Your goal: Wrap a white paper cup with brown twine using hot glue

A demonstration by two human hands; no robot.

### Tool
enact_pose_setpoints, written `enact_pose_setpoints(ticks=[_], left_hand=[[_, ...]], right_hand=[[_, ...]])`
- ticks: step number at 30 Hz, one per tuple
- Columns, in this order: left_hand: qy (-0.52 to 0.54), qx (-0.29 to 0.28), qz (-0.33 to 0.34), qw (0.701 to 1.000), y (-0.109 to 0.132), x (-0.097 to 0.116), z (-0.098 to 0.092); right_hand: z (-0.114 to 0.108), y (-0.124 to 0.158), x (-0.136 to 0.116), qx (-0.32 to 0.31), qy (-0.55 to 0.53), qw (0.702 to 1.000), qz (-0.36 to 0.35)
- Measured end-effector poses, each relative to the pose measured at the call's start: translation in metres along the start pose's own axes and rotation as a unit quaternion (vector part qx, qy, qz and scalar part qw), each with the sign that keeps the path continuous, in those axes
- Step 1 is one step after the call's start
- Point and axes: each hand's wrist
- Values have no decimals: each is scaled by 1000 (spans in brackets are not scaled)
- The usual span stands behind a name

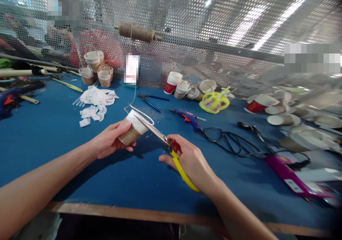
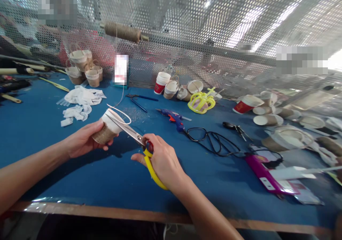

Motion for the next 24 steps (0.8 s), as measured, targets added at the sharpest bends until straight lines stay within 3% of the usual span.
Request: enact_pose_setpoints(ticks=[24], left_hand=[[-86, 49, 43, 994, 1, -1, 8]], right_hand=[[4, 3, -3, 4, -3, 1000, 12]])
Point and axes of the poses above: each hand's wrist, its own y-axis away from the middle knuckle, its own z-axis out of the palm, x = y × z, and after that the axes turned 14 degrees about z, right-handed
